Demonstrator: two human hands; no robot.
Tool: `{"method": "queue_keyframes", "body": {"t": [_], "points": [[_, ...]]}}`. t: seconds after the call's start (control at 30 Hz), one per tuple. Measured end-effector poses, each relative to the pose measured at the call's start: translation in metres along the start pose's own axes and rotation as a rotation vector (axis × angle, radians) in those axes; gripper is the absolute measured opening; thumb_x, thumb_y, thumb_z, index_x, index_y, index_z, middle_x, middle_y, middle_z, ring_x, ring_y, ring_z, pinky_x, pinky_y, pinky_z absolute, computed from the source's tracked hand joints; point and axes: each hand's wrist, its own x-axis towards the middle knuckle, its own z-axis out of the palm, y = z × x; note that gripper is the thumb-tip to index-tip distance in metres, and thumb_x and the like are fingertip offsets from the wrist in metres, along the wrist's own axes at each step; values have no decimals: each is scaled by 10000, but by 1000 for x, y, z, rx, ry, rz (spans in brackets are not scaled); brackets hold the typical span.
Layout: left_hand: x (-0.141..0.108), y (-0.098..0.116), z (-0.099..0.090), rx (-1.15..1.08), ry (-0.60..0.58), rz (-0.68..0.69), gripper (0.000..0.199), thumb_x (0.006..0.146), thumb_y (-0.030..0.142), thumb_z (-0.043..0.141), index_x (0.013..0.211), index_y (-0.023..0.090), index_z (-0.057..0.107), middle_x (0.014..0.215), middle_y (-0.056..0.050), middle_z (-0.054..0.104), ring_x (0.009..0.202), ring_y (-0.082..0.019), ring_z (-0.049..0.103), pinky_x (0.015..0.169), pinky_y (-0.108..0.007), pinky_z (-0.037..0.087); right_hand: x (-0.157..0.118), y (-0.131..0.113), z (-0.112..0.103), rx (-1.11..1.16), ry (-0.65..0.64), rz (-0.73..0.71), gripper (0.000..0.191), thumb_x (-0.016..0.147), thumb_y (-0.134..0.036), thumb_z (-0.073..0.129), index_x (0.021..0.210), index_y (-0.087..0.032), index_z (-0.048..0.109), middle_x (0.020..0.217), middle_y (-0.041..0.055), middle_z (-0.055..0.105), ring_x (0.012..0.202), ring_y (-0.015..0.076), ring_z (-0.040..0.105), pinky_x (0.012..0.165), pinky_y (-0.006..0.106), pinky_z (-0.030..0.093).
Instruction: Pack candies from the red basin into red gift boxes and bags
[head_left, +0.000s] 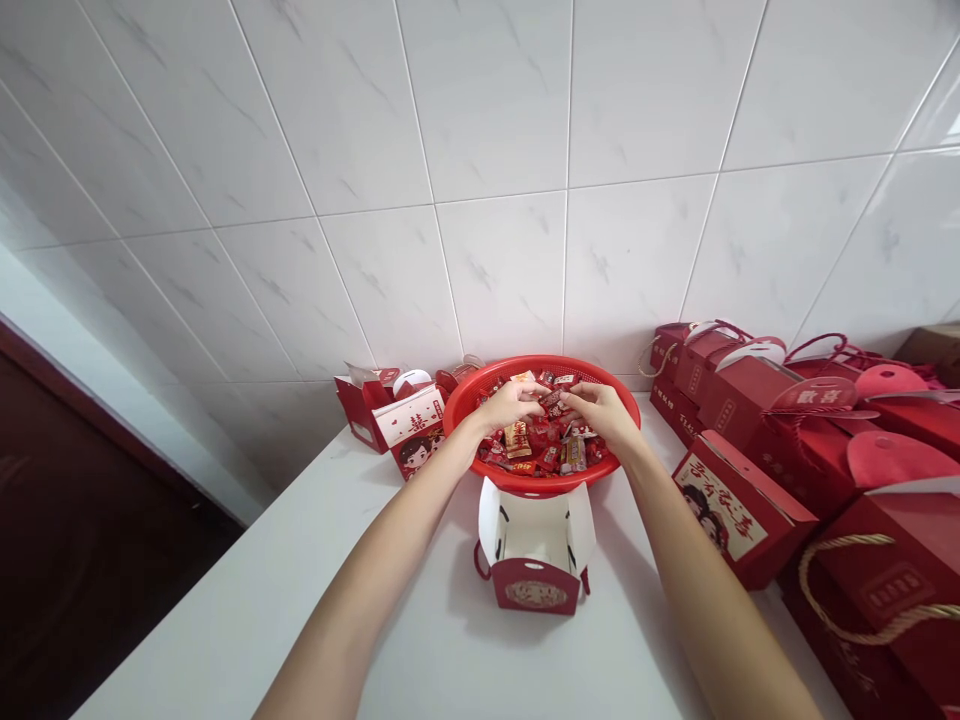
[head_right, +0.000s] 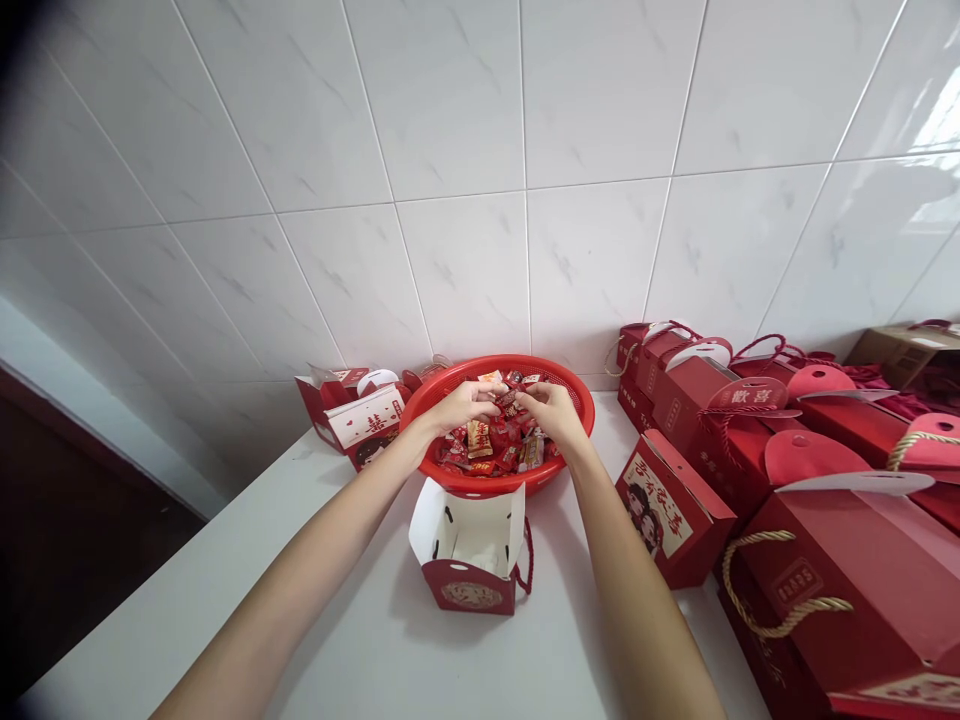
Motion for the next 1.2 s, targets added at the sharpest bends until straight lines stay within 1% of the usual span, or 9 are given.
{"method": "queue_keyframes", "body": {"t": [0.23, 0.4, 0.6, 0.7, 0.87, 0.97, 1.03, 1.13, 1.2], "points": [[-2, 0, 0, -3, 30, 69, 520, 699, 90, 756, 1213, 97, 677, 1017, -95, 695, 871, -193, 642, 809, -361, 541, -3, -4, -1, 165, 79, 48, 151, 832, -250, 671, 792, -177, 544, 822, 33, 674, 565, 130, 687, 536, 221, 533], [-2, 2, 0, 48, -1, 84, 494, 712, 92, 713, 1203, 85, 661, 864, -56, 684, 793, -180, 645, 764, -328, 536, -6, -8, -2, 324, 105, 54, 170, 787, -174, 715, 784, -184, 545, 740, 20, 662, 643, 167, 726, 643, 257, 598], [-2, 2, 1, 442, -51, 83, 246, 754, 115, 553, 904, 132, 748, 801, -23, 722, 770, -173, 658, 751, -268, 524, -2, -3, -5, 377, 83, -22, 338, 678, -441, 842, 718, -174, 638, 828, 64, 730, 765, 193, 723, 723, 295, 623], [-2, 1, 3, 596, -122, 75, 230, 792, 161, 541, 831, 147, 768, 790, -23, 755, 792, -187, 683, 779, -263, 533, 1, 3, -6, 376, 126, -56, 379, 560, -425, 896, 635, -176, 620, 788, 57, 716, 734, 183, 697, 702, 300, 609], [-1, 1, 9, 743, -17, 173, 373, 744, 39, 549, 1008, 174, 776, 1024, -41, 780, 1023, -218, 703, 956, -289, 522, 6, 8, -8, 365, 239, -73, 390, 459, -255, 876, 790, -195, 679, 815, 34, 721, 784, 189, 680, 685, 302, 553], [1, 0, 10, 827, 95, 168, 460, 741, 53, 610, 1171, 177, 717, 1199, -75, 726, 1155, -255, 655, 1040, -346, 496, 6, 6, -8, 346, 283, -46, 409, 444, -239, 849, 825, -186, 710, 834, 43, 732, 817, 199, 676, 699, 301, 520], [2, -1, 10, 872, 107, 131, 512, 733, 83, 661, 1234, 187, 678, 1283, -90, 683, 1224, -275, 615, 1073, -363, 472, 5, 4, -7, 356, 264, -32, 381, 435, -239, 842, 792, -176, 723, 814, 45, 734, 797, 193, 669, 705, 298, 508], [3, -2, 9, 914, 74, 19, 523, 709, 138, 728, 1225, 197, 673, 1222, -97, 703, 1199, -303, 621, 1025, -363, 487, 3, 1, -5, 385, 241, -27, 318, 421, -230, 847, 702, -175, 707, 734, 24, 715, 723, 166, 645, 691, 287, 497], [2, -2, 7, 923, 70, -29, 414, 698, 190, 761, 1109, 190, 712, 1071, -92, 738, 1094, -318, 658, 954, -368, 504, 3, 0, -5, 398, 251, -28, 310, 406, -228, 860, 655, -178, 682, 687, 8, 691, 683, 148, 625, 660, 272, 483]]}}
